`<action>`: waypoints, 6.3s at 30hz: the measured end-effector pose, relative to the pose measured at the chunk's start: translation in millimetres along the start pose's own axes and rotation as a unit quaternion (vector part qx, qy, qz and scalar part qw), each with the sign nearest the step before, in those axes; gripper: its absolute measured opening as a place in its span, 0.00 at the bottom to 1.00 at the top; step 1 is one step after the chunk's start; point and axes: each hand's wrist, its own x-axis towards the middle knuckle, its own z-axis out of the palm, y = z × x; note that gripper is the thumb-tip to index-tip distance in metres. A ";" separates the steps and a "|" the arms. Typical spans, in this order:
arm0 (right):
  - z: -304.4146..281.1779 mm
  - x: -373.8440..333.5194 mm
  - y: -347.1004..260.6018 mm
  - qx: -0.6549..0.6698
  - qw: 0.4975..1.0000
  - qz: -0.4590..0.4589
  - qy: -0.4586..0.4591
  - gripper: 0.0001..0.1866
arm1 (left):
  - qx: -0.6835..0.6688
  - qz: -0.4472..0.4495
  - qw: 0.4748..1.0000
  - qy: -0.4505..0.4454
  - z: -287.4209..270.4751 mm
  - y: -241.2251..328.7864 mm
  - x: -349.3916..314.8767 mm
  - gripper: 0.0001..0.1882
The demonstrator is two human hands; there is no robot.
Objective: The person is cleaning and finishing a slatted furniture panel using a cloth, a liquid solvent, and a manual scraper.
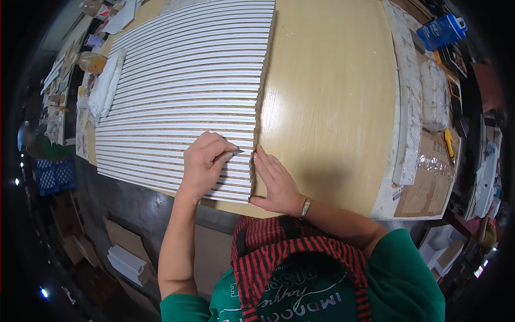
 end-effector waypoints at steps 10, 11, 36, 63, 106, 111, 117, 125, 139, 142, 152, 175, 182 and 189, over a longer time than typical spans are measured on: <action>-1.4 -0.2 -0.3 -0.006 1.000 0.007 -0.009 0.60 | 0.057 0.057 0.997 -0.021 -1.3 6.1 4.5 0.07; -1.4 0.1 0.0 -0.008 1.000 0.005 -0.008 0.61 | 0.057 0.067 0.996 -0.007 0.1 5.4 3.2 0.07; 4.7 0.0 3.8 -0.017 1.000 -0.002 0.008 0.58 | 0.133 -0.020 0.974 0.181 55.9 54.9 -61.6 0.05; 4.2 -2.1 3.4 0.003 0.999 -0.022 0.034 0.61 | 0.148 -0.123 0.947 0.258 59.6 50.1 -72.2 0.06; 5.5 -0.5 3.2 -0.007 0.999 -0.025 0.040 0.59 | 0.180 -0.107 0.949 0.236 58.7 60.1 -70.0 0.06; 5.4 -0.4 3.4 -0.005 0.999 -0.026 0.039 0.59 | 0.182 -0.120 0.943 0.250 55.7 53.3 -70.2 0.06; 5.0 -0.7 3.7 -0.008 0.999 -0.029 0.041 0.61 | 0.187 -0.109 0.946 0.243 52.4 56.4 -69.2 0.06; 5.1 -0.3 3.4 -0.010 0.999 -0.033 0.041 0.61 | 0.011 -0.190 0.960 0.203 39.3 36.9 -68.3 0.06; 3.7 0.3 2.6 -0.007 0.999 -0.029 0.039 0.59 | -0.077 -0.212 0.961 0.159 35.2 27.8 -64.6 0.07; 3.6 0.2 2.7 -0.011 0.998 -0.034 0.041 0.59 | -0.049 -0.190 0.973 0.122 33.2 35.3 -62.0 0.07; 6.4 -0.2 4.3 -0.003 0.998 -0.037 0.046 0.59 | 0.052 -0.093 0.974 0.202 37.9 38.1 -63.1 0.06; 8.3 -0.2 3.7 -0.009 0.998 -0.044 0.050 0.57 | 0.219 -0.103 0.932 0.271 39.7 30.2 -111.2 0.03; 4.1 -0.3 3.2 0.002 0.998 -0.036 0.048 0.58 | 0.153 -0.131 0.946 0.255 53.3 55.1 -96.6 0.08; 5.8 -1.3 4.2 -0.004 0.998 -0.041 0.054 0.58 | 0.140 -0.103 0.953 0.247 50.7 50.0 -88.8 0.07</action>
